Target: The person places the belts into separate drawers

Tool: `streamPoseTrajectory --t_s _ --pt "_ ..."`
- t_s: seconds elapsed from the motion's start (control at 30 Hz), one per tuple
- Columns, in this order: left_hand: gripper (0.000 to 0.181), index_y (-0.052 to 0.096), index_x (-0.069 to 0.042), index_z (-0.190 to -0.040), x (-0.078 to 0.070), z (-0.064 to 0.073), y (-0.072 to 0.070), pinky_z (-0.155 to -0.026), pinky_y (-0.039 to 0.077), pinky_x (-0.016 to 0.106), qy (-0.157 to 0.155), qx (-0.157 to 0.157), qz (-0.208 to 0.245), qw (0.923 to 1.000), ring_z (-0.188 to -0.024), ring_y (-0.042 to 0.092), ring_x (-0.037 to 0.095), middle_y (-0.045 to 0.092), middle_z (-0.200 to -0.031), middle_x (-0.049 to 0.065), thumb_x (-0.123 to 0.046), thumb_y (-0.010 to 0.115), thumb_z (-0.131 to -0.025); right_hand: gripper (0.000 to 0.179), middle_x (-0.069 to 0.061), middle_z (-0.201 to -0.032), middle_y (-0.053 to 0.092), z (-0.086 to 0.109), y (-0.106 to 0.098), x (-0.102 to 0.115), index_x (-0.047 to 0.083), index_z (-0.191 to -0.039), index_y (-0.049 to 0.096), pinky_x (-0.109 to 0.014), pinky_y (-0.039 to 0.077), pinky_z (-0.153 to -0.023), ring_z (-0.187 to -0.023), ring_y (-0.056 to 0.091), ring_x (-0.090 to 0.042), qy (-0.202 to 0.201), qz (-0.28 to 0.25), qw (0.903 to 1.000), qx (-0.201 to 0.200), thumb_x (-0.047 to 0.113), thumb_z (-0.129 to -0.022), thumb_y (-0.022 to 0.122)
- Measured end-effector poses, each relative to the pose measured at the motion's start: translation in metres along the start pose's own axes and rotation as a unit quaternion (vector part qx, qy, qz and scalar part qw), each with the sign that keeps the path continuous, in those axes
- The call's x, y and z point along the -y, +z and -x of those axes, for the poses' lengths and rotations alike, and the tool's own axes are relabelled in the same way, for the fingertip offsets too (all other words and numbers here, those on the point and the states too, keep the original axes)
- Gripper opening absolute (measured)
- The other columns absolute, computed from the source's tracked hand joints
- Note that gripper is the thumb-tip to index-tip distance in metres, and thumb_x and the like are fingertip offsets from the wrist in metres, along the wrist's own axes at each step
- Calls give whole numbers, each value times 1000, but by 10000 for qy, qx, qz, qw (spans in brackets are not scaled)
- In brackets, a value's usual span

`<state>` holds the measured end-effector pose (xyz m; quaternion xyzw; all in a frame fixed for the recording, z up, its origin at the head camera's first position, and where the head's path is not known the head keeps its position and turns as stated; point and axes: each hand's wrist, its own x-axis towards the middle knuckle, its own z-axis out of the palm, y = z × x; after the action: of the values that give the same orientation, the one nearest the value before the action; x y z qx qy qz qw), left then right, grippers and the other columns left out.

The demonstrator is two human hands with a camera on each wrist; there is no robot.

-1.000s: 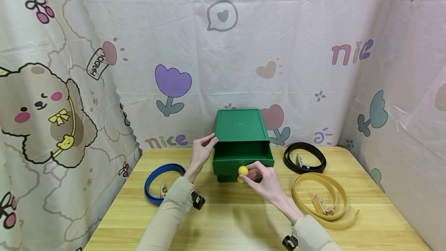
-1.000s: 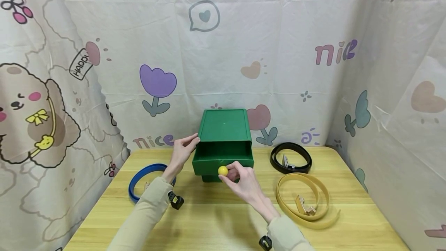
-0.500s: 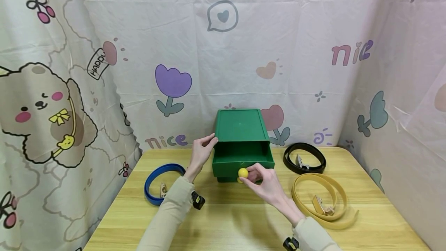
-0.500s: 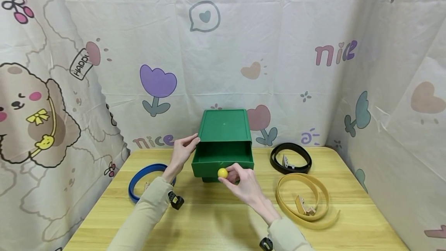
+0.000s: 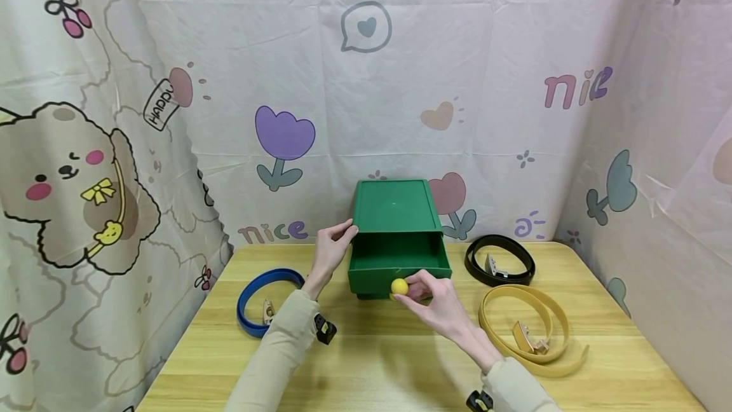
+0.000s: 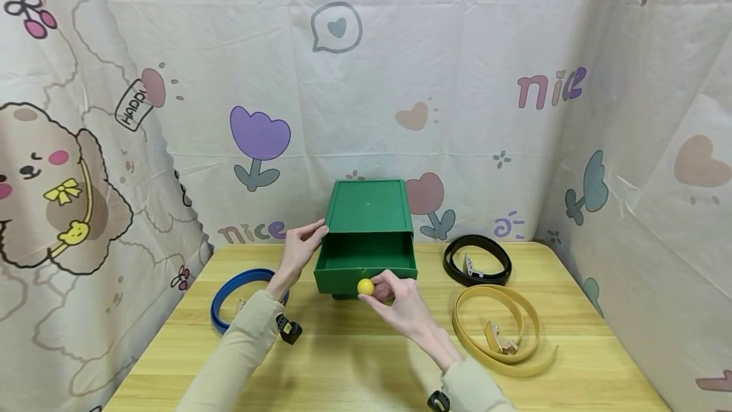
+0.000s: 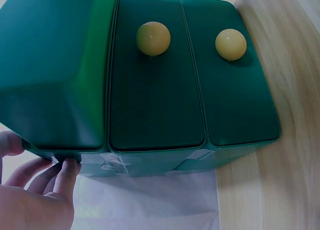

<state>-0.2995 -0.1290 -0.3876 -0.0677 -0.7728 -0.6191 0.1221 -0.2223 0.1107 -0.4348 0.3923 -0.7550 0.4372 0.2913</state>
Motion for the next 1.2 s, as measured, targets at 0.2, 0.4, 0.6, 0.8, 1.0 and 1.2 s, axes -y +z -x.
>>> streamPoseTrajectory --t_s 0.2,0.4,0.6,0.8,1.0,1.2 --pt "39 65 -6 -134 0 0 0 -103 53 47 19 17 -4 10000 -122 65 31 65 -137 14 -23 65 -99 32 -4 -75 77 1 -1 0 5 -94 65 -15 55 -57 -61 71 -5 -154 54 9999 40 -5 -72 85" --pt "39 66 -6 -134 -2 0 0 -103 53 46 25 3 -19 10000 -121 65 31 66 -137 14 -23 65 -99 33 -4 -74 77 1 -2 0 6 -94 65 -16 55 -58 -61 71 -5 -248 57 9997 39 -6 -70 86" --pt "39 66 -6 -134 -4 0 -1 -102 54 45 5 13 1 10000 -121 66 31 66 -137 14 -24 66 -98 34 -4 -75 77 0 -3 1 5 -94 65 -19 56 -57 -61 72 -6 -368 0 9993 77 -6 -70 86" --pt "39 66 -5 -133 -4 0 -1 -97 57 39 36 1 -43 10000 -119 66 32 66 -136 15 -22 66 -98 37 -5 -74 77 0 -3 0 4 -95 64 -19 56 -55 -61 72 -8 -532 -10 9985 94 -7 -67 87" --pt "40 65 -5 -134 -3 1 -1 -95 57 36 16 17 -25 10000 -120 66 31 65 -137 15 -22 67 -98 37 -6 -74 77 2 -3 0 3 -95 64 -18 56 -55 -60 72 -10 -601 -70 9981 128 -7 -68 87" --pt "40 65 -5 -134 -2 2 -1 -93 58 35 76 14 -35 10000 -119 66 32 65 -137 16 -22 66 -98 38 -7 -74 77 2 -4 1 2 -96 64 -17 56 -56 -60 71 -9 -619 -80 9979 153 -9 -67 86"
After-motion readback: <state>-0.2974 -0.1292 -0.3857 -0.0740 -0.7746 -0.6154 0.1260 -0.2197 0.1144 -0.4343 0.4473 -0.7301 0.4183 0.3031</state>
